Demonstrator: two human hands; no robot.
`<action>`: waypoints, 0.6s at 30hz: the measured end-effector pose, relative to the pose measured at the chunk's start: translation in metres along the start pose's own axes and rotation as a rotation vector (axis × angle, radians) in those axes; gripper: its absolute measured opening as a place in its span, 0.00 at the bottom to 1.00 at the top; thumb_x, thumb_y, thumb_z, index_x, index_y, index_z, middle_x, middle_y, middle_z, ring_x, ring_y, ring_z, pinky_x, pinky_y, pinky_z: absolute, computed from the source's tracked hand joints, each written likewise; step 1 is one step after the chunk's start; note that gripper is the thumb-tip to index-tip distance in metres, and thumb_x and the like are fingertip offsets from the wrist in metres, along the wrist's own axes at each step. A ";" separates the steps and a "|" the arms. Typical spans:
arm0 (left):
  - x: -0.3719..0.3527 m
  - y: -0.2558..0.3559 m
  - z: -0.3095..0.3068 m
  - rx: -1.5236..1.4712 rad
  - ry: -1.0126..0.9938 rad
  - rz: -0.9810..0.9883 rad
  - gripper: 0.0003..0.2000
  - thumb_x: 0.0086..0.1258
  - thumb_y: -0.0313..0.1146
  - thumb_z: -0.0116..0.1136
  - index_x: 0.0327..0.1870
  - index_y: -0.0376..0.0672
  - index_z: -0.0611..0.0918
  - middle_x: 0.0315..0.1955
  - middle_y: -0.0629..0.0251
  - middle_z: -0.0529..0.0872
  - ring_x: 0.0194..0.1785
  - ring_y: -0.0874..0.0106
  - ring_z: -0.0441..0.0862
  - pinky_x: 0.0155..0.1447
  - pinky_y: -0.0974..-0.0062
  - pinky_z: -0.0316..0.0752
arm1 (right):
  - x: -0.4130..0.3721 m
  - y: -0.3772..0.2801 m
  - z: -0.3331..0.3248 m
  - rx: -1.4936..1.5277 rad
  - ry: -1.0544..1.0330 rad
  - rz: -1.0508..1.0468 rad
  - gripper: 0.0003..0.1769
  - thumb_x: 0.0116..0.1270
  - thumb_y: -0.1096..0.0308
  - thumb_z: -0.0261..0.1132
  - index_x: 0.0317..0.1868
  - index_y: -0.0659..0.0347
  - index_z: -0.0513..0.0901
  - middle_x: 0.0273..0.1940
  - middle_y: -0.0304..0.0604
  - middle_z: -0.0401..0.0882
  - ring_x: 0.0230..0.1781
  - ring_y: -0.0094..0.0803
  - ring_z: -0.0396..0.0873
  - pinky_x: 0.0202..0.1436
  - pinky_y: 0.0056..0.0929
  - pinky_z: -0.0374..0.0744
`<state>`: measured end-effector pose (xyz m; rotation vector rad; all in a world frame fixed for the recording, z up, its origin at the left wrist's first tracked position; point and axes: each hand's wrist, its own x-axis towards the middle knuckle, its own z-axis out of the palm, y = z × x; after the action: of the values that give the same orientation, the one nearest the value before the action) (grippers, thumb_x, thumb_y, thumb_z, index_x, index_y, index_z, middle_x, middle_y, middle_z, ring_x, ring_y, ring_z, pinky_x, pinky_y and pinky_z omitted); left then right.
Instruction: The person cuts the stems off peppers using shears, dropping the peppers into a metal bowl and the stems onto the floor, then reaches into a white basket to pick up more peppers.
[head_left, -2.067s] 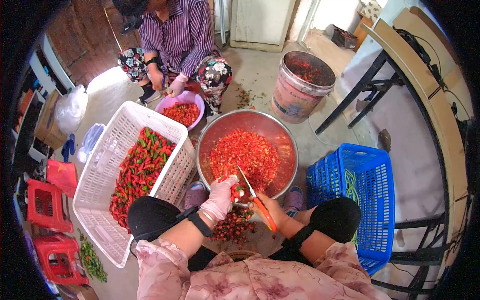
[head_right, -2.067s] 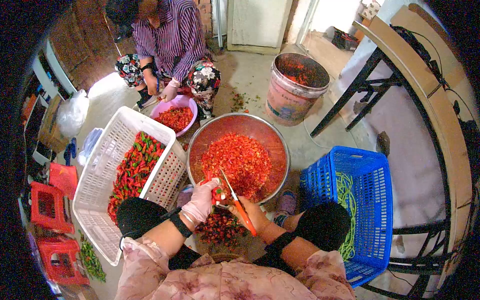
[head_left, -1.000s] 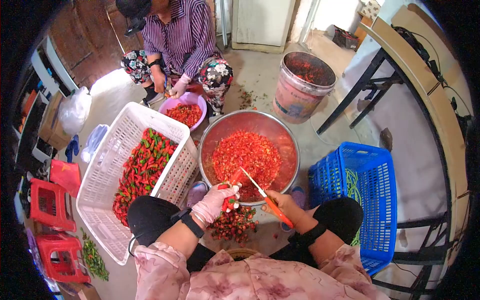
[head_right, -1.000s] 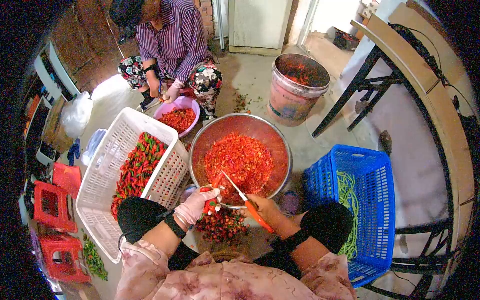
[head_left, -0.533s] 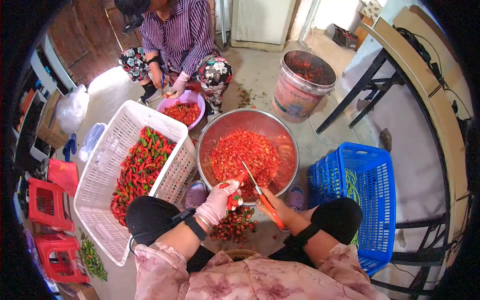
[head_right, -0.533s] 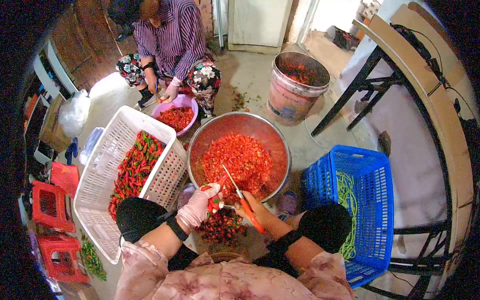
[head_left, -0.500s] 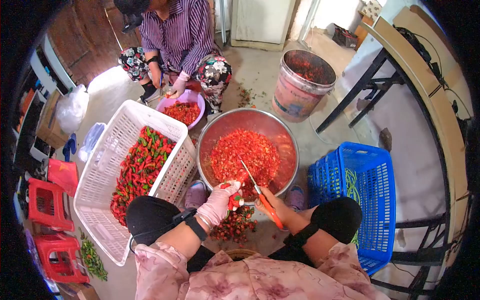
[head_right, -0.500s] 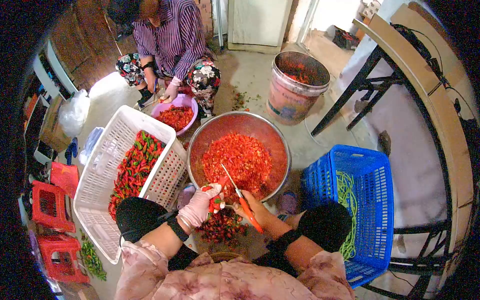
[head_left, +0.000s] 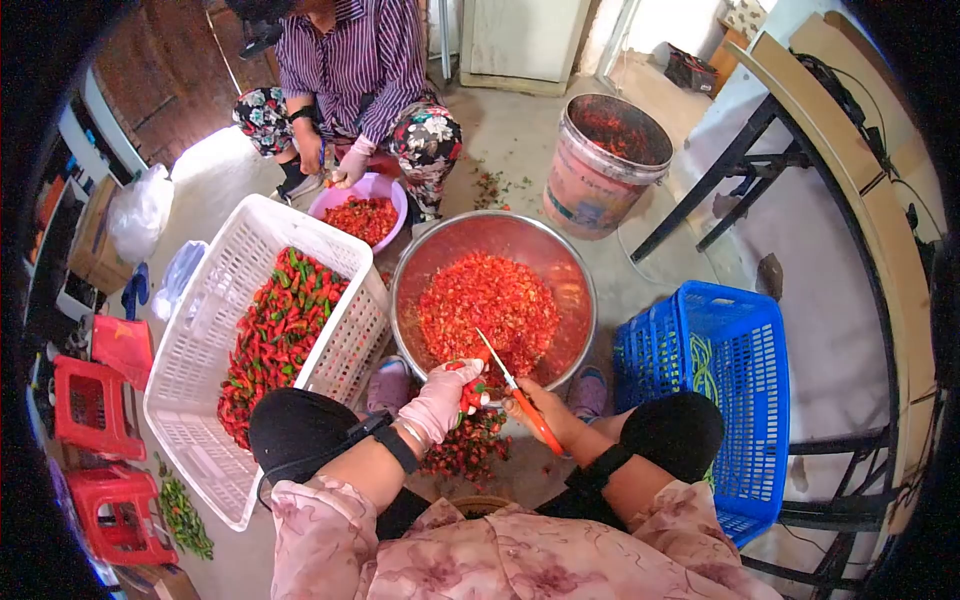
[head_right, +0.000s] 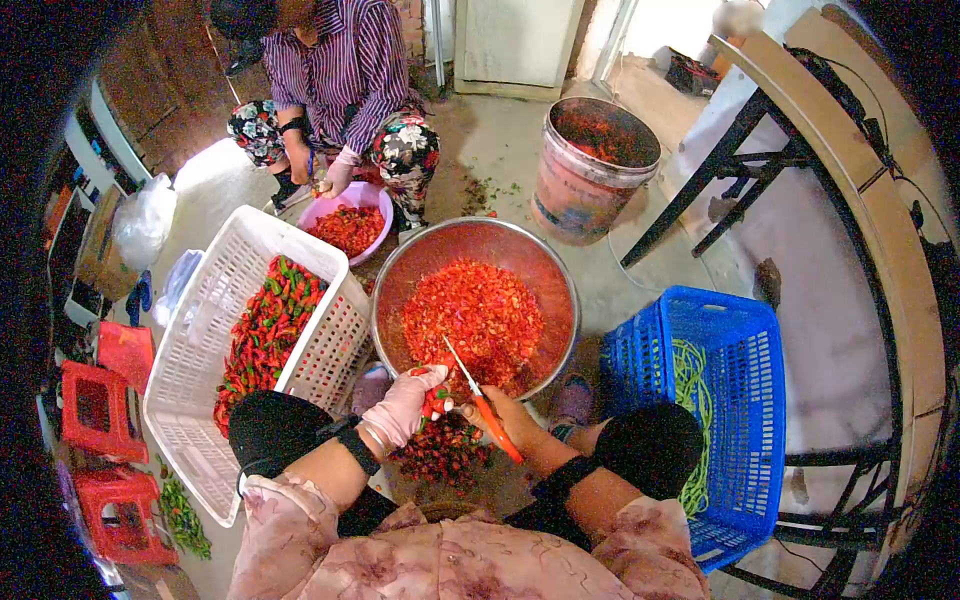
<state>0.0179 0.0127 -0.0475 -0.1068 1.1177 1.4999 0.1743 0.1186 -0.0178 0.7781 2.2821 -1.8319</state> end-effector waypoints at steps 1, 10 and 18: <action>0.000 0.001 0.000 0.006 0.011 -0.007 0.06 0.63 0.35 0.56 0.33 0.42 0.76 0.19 0.68 0.75 0.17 0.71 0.75 0.16 0.76 0.68 | 0.001 0.004 0.000 0.000 0.000 0.000 0.16 0.66 0.62 0.56 0.49 0.62 0.68 0.35 0.36 0.67 0.34 0.19 0.65 0.39 0.18 0.69; 0.009 -0.002 -0.003 0.063 0.016 -0.012 0.07 0.63 0.35 0.56 0.34 0.40 0.78 0.20 0.67 0.76 0.16 0.71 0.74 0.16 0.77 0.68 | 0.014 0.047 0.003 0.007 0.002 -0.215 0.24 0.62 0.49 0.58 0.43 0.64 0.70 0.31 0.41 0.73 0.28 0.29 0.73 0.32 0.30 0.73; 0.020 -0.004 -0.012 0.023 0.067 -0.068 0.10 0.62 0.38 0.57 0.33 0.39 0.78 0.21 0.67 0.76 0.15 0.71 0.74 0.16 0.78 0.69 | 0.000 0.008 -0.001 0.123 0.025 0.076 0.19 0.63 0.50 0.57 0.44 0.57 0.72 0.26 0.31 0.67 0.23 0.17 0.65 0.24 0.19 0.67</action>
<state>0.0093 0.0182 -0.0686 -0.1787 1.1733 1.4317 0.1783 0.1208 -0.0250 0.8974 2.1385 -1.9540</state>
